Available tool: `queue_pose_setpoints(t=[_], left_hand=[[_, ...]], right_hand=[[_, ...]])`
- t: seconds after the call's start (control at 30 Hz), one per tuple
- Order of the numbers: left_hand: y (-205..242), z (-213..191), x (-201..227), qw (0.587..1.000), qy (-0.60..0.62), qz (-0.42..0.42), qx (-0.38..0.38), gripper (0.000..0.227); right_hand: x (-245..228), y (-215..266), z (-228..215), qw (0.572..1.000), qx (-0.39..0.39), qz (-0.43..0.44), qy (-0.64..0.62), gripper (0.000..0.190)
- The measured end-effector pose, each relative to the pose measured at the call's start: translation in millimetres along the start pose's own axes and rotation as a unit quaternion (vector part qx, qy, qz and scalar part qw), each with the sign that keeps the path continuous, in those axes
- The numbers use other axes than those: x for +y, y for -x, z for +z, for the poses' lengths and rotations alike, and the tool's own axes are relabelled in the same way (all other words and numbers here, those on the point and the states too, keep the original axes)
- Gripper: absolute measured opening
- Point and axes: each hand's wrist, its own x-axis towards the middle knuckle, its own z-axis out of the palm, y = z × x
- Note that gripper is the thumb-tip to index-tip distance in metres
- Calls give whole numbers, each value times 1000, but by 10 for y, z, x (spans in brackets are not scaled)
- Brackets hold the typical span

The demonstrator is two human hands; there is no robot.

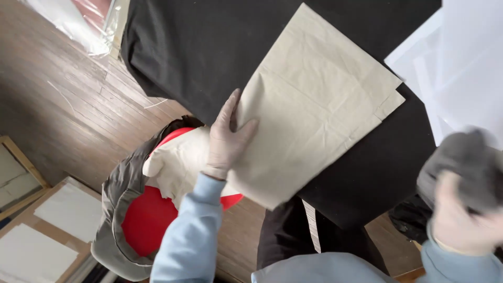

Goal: Removing transfer paper from a graphic stencil and cleaning the surface of the artwork with a cloth.

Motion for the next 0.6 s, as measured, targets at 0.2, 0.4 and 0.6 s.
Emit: queue_pose_setpoints(t=[0.2, 0.4, 0.6], left_hand=[[77, 757, -251, 851, -477, 154, 154, 86], [-61, 1156, -619, 854, -472, 213, 49, 89], [-84, 1132, -684, 852, -489, 187, 19, 96]], right_hand=[[3, -407, 887, 958, -214, -183, 47, 43], [279, -434, 1381, 928, -242, -228, 167, 54], [445, -486, 1492, 860, -241, -394, 219, 53]])
